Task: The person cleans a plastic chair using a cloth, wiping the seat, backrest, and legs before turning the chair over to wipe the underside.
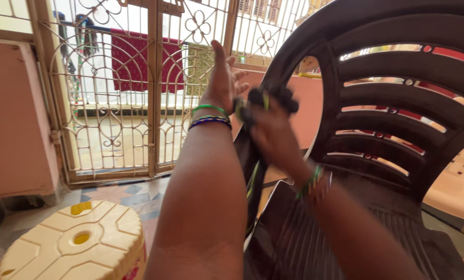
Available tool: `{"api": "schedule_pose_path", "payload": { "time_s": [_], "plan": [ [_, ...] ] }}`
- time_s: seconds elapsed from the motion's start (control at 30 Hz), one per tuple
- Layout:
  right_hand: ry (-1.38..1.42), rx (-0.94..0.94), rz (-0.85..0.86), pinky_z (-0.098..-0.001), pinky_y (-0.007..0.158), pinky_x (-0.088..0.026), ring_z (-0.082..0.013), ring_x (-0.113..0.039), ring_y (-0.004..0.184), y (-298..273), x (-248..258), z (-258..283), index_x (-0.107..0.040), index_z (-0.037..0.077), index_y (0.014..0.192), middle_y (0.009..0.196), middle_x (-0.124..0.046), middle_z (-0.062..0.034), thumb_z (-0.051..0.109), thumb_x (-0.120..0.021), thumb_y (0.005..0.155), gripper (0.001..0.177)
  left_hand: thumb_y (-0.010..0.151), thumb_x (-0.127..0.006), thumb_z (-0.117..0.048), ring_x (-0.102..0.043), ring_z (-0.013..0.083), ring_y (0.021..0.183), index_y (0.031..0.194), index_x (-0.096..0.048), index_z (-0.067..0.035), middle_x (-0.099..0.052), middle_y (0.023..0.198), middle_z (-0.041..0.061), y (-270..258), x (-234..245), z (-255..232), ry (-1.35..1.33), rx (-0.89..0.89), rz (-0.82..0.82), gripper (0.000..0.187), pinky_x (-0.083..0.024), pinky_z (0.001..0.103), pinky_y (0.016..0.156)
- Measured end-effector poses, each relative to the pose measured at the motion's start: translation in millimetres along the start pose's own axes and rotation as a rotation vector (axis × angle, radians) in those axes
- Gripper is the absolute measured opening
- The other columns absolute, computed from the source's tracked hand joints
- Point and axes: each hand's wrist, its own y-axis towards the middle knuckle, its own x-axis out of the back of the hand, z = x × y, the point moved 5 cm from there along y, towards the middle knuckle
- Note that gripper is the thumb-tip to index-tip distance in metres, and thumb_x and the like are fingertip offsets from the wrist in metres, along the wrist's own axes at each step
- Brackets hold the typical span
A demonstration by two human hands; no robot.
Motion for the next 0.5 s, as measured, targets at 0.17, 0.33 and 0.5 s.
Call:
{"api": "schedule_pose_path", "payload": {
  "time_s": [0.17,0.33,0.5],
  "plan": [
    [0.318,-0.059,0.023,-0.0581,0.120,-0.028,-0.0528,-0.035,0.151,-98.3,-6.0,75.4,-0.059,-0.004,0.139,0.151,-0.052,-0.0338,0.012,-0.062,0.096,0.046,0.064,-0.022,-0.097,-0.037,0.0496,0.140,0.165,-0.010,-0.017,-0.031,0.159,0.022,1.9,9.2,-2.0,0.098,-0.002,0.085,0.130,-0.024,0.076,0.111],
    [0.330,0.054,0.053,-0.0552,0.122,-0.035,-0.0426,-0.053,0.141,-88.7,-8.8,64.1,-0.059,-0.001,0.138,0.143,-0.060,-0.0255,0.012,-0.054,0.093,0.048,0.076,-0.048,-0.087,-0.060,0.0292,0.119,0.162,-0.029,-0.017,-0.053,0.145,0.019,1.0,-11.0,11.5,0.255,0.056,0.294,0.112,-0.046,0.054,0.105],
    [0.117,0.144,-0.092,-0.0558,0.124,-0.032,-0.0440,-0.048,0.146,6.0,13.9,-7.9,-0.063,0.006,0.130,0.147,-0.056,-0.0243,0.007,-0.051,0.096,0.037,0.078,-0.052,-0.080,-0.064,0.0253,0.115,0.152,-0.047,-0.018,-0.060,0.132,0.013,-2.6,-23.8,15.1,0.197,0.085,0.299,0.097,-0.053,0.045,0.102]
  ]
}}
